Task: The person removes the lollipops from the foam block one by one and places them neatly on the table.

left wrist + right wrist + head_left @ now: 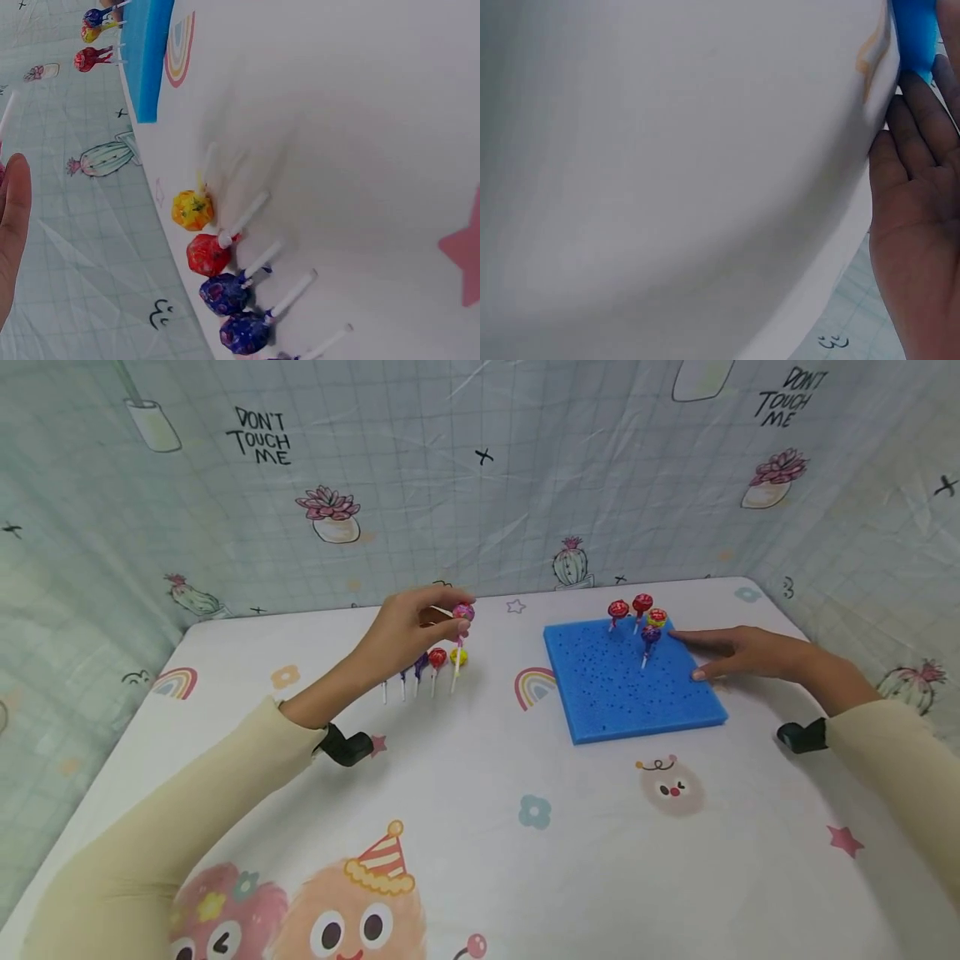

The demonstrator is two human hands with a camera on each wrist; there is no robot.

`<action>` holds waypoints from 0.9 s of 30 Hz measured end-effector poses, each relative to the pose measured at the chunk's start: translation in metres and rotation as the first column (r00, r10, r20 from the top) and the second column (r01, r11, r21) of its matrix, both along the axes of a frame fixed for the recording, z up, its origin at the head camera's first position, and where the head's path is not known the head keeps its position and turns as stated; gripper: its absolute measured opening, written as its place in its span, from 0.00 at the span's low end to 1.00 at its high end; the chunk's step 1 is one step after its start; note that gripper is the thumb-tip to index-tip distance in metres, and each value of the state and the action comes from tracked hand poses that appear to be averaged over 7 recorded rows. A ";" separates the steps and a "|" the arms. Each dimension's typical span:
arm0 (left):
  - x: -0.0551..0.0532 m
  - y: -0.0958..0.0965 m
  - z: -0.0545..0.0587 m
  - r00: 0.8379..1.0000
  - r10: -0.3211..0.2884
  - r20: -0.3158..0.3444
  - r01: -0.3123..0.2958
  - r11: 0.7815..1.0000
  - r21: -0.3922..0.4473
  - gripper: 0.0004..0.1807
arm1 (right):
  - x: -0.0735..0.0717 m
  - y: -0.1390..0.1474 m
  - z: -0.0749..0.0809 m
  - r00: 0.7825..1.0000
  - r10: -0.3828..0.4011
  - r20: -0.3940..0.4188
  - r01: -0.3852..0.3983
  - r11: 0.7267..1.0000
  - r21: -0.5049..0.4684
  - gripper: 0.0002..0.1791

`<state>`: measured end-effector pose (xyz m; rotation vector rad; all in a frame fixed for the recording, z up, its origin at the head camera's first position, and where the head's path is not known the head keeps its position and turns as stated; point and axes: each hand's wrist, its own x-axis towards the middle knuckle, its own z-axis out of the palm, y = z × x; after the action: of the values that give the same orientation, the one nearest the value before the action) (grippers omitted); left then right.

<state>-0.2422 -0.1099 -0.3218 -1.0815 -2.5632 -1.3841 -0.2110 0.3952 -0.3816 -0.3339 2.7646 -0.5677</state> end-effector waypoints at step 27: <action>0.025 -0.047 -0.026 0.991 0.108 0.077 -0.096 0.985 -0.143 0.18 | 0.001 0.003 -0.005 0.999 -0.042 0.023 0.044 0.996 -0.074 0.45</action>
<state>-0.2174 -0.1565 -0.3480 -0.9111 -2.7689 -1.2706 -0.2101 0.3987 -0.3869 -0.2837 2.7407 -0.6830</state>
